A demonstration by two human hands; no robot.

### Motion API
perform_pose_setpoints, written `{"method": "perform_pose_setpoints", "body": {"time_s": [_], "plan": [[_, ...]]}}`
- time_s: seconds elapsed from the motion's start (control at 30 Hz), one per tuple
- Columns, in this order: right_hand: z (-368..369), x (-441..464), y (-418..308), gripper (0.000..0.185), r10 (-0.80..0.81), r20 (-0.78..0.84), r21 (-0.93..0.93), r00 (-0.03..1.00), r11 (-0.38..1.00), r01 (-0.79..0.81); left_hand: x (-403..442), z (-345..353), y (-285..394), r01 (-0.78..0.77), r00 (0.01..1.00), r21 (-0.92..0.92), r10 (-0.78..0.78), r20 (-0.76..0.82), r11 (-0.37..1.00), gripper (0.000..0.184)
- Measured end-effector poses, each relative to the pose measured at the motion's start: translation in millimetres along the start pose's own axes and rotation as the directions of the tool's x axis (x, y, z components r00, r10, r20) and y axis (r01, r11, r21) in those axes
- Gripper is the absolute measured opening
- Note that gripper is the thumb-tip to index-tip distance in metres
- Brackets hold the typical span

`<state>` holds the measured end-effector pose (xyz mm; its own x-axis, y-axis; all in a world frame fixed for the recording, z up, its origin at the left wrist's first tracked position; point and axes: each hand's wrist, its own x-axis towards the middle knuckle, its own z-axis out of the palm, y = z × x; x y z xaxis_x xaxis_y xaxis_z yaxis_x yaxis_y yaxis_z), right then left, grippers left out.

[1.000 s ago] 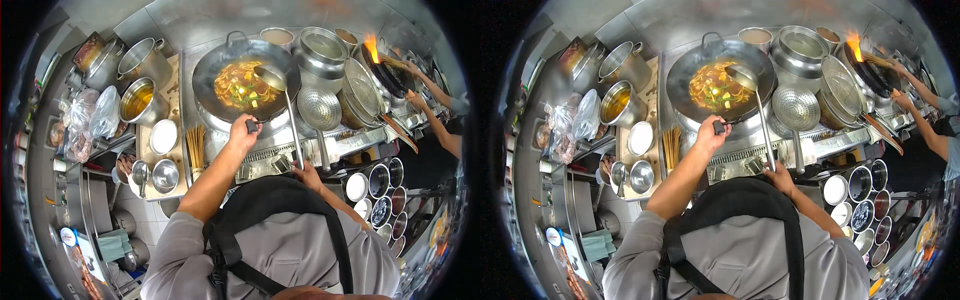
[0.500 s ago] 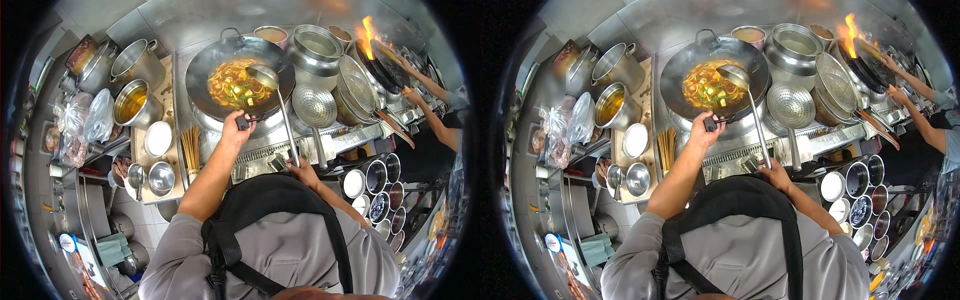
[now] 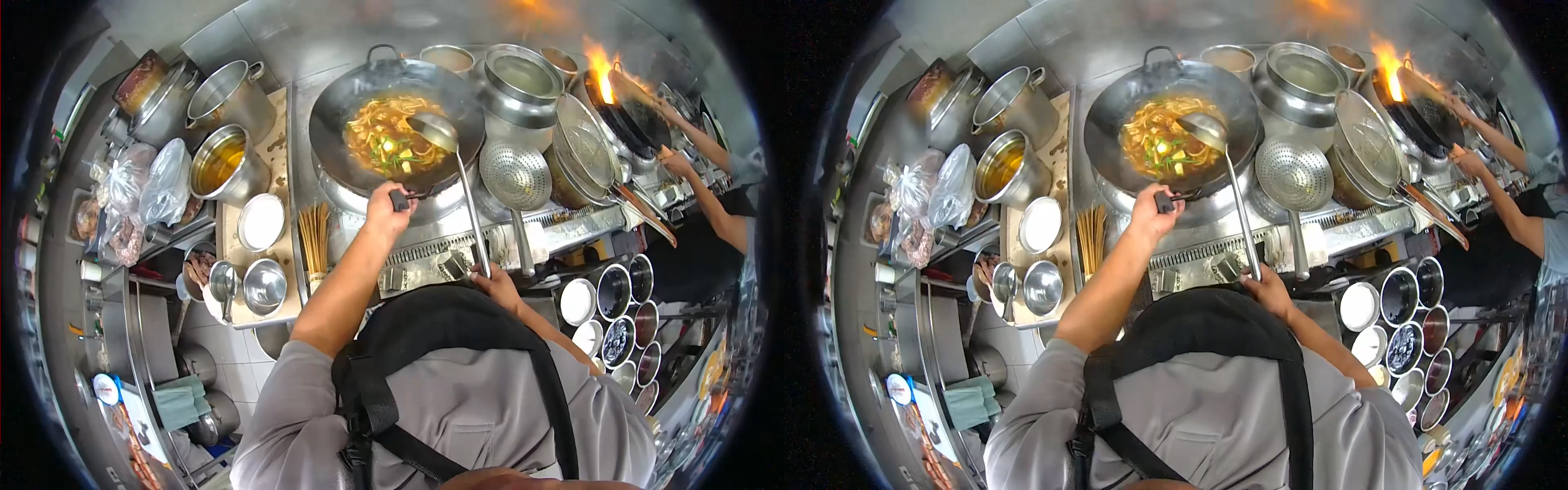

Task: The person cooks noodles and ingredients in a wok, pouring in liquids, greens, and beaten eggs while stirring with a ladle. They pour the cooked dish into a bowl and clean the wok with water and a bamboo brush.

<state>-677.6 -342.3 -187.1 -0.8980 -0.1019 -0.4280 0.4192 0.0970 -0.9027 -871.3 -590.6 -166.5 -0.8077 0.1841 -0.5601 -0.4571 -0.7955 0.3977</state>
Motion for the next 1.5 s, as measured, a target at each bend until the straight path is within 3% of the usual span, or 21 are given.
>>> {"method": "perform_pose_setpoints", "body": {"time_s": [0.3, 0.4, 0.47, 0.5, 0.67, 0.73, 0.83, 0.9, 1.33, 1.47, 1.5], "plan": [[-3, 16, 17, 0.015, -0.008, 0.029, 0.074, 1.000, 0.997, 0.006, -13, 5, 1, -0.004, 1.000, -0.023, 0.004, 0.017, 1.000, 0.009], [-4, 15, 2, 0.018, -0.052, -0.010, -0.095, 0.999, 0.994, 0.051, -15, 6, 2, -0.010, 1.000, -0.020, 0.011, 0.006, 1.000, 0.009], [-10, 20, -21, 0.021, -0.221, -0.101, -0.332, 0.970, 0.927, 0.176, -16, 6, 2, -0.011, 1.000, 0.000, 0.011, -0.008, 1.000, 0.009], [-10, 19, -37, 0.025, -0.178, -0.085, -0.224, 0.980, 0.962, 0.155, -17, 5, 1, -0.010, 1.000, -0.003, 0.010, -0.009, 1.000, 0.009], [-15, 16, -122, 0.030, -0.114, -0.104, -0.178, 0.988, 0.979, 0.095, -18, 4, 4, -0.020, 1.000, -0.001, 0.020, 0.011, 1.000, 0.008], [-29, 33, -140, 0.045, -0.237, -0.124, -0.238, 0.964, 0.950, 0.203, -21, 4, 5, -0.020, 1.000, -0.006, 0.020, 0.011, 1.000, 0.009], [-38, 58, -153, 0.054, -0.226, -0.127, -0.207, 0.966, 0.958, 0.197, -20, 5, 6, -0.024, 1.000, -0.008, 0.024, 0.015, 1.000, 0.009], [-39, 72, -158, 0.059, -0.268, -0.126, -0.286, 0.955, 0.932, 0.224, -19, 2, 5, -0.030, 0.999, -0.011, 0.030, 0.013, 1.000, 0.009], [-13, 117, -170, 0.045, -0.250, -0.103, -0.232, 0.963, 0.947, 0.221, -12, -3, 2, -0.011, 1.000, -0.061, 0.012, 0.014, 0.998, 0.010], [-8, 103, -177, 0.047, -0.205, -0.004, -0.209, 0.979, 0.957, 0.200, -15, -3, 2, -0.038, 0.999, -0.021, 0.039, 0.035, 0.999, 0.008], [-11, 93, -183, 0.046, -0.184, -0.020, -0.096, 0.983, 0.979, 0.181, -15, -2, 3, -0.040, 0.999, -0.024, 0.041, 0.036, 0.999, 0.008]]}}
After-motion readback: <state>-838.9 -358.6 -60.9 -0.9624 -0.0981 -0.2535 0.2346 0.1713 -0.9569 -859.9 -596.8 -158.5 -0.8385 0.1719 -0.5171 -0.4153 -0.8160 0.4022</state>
